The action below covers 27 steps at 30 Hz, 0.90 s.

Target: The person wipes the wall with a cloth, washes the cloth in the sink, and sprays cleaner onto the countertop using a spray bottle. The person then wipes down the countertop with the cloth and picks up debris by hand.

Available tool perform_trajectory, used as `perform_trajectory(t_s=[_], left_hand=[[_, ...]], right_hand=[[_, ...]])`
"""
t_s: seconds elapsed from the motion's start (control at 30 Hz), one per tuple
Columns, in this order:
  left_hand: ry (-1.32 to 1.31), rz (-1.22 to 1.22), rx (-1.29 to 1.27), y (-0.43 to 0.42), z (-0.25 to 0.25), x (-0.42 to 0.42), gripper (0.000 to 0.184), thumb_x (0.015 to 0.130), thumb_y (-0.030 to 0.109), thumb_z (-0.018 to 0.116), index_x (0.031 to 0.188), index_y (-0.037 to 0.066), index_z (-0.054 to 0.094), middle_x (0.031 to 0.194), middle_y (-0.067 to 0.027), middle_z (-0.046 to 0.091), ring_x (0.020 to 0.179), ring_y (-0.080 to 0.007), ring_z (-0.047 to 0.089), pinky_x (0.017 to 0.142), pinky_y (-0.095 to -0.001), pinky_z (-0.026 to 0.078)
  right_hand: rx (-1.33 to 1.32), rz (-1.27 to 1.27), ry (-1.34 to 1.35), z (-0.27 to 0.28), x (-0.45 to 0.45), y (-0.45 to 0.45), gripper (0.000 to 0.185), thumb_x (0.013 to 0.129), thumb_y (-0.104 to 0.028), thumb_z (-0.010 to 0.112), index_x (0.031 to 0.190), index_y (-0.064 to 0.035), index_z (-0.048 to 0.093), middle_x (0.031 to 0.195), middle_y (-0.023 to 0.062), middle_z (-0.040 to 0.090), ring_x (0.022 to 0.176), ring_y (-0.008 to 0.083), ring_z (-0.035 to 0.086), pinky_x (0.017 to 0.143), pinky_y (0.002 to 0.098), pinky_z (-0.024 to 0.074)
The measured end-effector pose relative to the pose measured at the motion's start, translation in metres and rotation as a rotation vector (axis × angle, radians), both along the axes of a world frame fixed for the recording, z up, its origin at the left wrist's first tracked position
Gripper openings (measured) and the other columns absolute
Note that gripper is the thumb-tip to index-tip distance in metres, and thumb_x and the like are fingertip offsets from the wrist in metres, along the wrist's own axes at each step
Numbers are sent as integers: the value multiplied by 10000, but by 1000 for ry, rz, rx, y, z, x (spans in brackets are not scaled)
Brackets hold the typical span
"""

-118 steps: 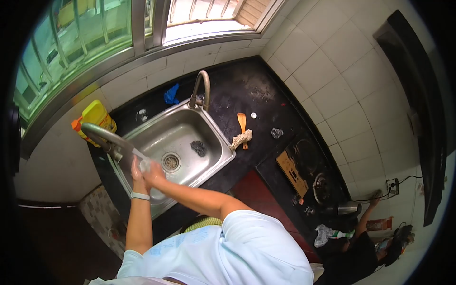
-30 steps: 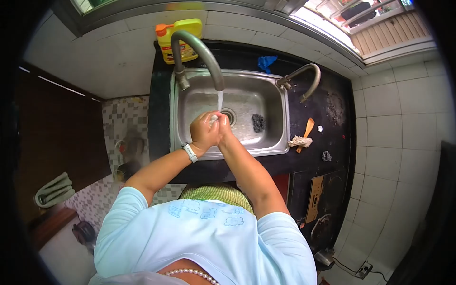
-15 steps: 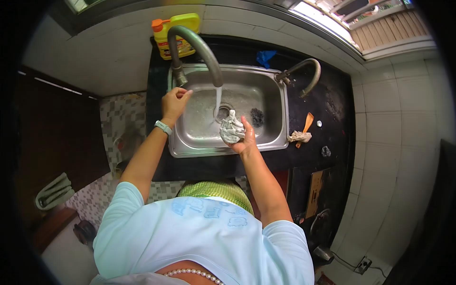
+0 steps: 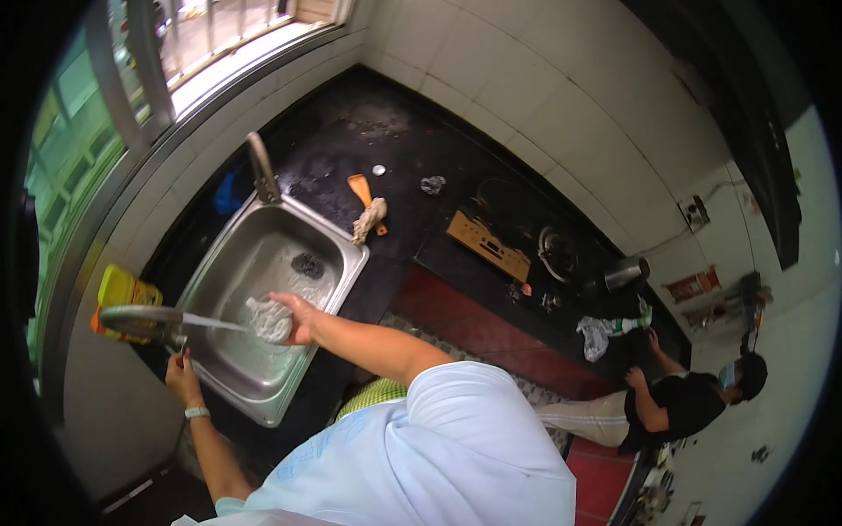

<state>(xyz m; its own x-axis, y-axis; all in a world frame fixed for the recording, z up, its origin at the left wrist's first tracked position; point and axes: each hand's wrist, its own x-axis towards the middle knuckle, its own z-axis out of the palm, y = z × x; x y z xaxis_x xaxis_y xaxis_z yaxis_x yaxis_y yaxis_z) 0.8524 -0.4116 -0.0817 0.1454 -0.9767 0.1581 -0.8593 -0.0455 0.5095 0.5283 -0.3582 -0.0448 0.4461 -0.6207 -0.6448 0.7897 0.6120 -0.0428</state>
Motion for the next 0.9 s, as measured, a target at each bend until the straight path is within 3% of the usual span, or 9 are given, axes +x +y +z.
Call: perform_trajectory(t_s=[0.07, 0.2, 0.3, 0.4, 0.53, 0.67, 0.73, 0.83, 0.9], left_hand=[[100, -35, -70, -1, -5, -2, 245, 805, 277, 651, 877, 44, 639, 783, -115, 649, 693, -267, 624, 622, -352, 481], [-61, -167, -193, -4, -15, -1, 235, 842, 236, 614, 918, 15, 627, 849, -115, 649, 701, -242, 621, 614, -325, 484], [393, -37, -50, -11, -23, -6, 249, 882, 235, 565, 922, -3, 625, 801, -69, 643, 613, -136, 574, 546, -255, 465], [488, 20, 13, -18, -20, 0, 257, 877, 242, 575, 921, -6, 627, 785, -60, 643, 572, -111, 556, 532, -241, 452], [527, 94, -44, -20, -30, -1, 242, 859, 233, 602, 897, -6, 619, 763, -44, 633, 561, -88, 539, 520, -229, 437], [965, 311, 49, 2, -54, -4, 258, 859, 168, 591, 1065, 19, 547, 803, -29, 596, 600, -88, 538, 509, -184, 430], [1179, 179, 240, 41, -26, -33, 287, 865, 193, 581, 1088, 21, 522, 863, -45, 600, 632, -107, 572, 527, -180, 457], [1655, 8, 620, 103, 49, -108, 406, 870, 345, 547, 1141, 47, 490, 1034, -113, 557, 893, -221, 577, 731, -316, 493], [1904, -111, 840, 131, 72, -148, 488, 858, 454, 517, 1162, 73, 493, 1131, -149, 518, 1061, -327, 505, 857, -465, 447]], right_hand=[[-40, -15, 33, 12, -1, 5, 381, 818, -407, 571, 1038, -95, 568, 959, 88, 606, 844, 240, 611, 776, 415, 507], [-22, 5, -35, -3, -10, 5, 355, 812, -393, 582, 1041, -123, 608, 1039, 59, 626, 943, 233, 599, 839, 418, 472], [-55, 16, 51, 6, -19, 8, 382, 852, -430, 500, 1033, -103, 581, 994, 76, 611, 898, 233, 605, 804, 429, 491], [-129, 7, -13, 18, -28, 10, 408, 863, -445, 469, 1054, -100, 573, 1017, 76, 606, 924, 239, 600, 824, 433, 481], [-215, 13, -64, 33, -33, 8, 435, 876, -449, 437, 1092, -93, 563, 1059, 92, 600, 962, 251, 591, 855, 442, 464], [-334, 37, -55, 69, -37, 14, 474, 871, -431, 451, 1128, -44, 542, 1056, 109, 599, 965, 258, 590, 875, 430, 455], [-506, 38, 20, 84, -40, 21, 466, 865, -356, 470, 1161, 2, 499, 1007, 124, 607, 886, 217, 607, 772, 352, 501], [-587, 51, 346, 67, -44, 28, 343, 786, -242, 597, 1060, -41, 550, 900, 93, 617, 768, 183, 606, 620, 318, 501], [-607, 88, 507, 80, -45, 46, 259, 743, -195, 638, 956, -59, 580, 866, 73, 608, 762, 163, 589, 647, 290, 477]])
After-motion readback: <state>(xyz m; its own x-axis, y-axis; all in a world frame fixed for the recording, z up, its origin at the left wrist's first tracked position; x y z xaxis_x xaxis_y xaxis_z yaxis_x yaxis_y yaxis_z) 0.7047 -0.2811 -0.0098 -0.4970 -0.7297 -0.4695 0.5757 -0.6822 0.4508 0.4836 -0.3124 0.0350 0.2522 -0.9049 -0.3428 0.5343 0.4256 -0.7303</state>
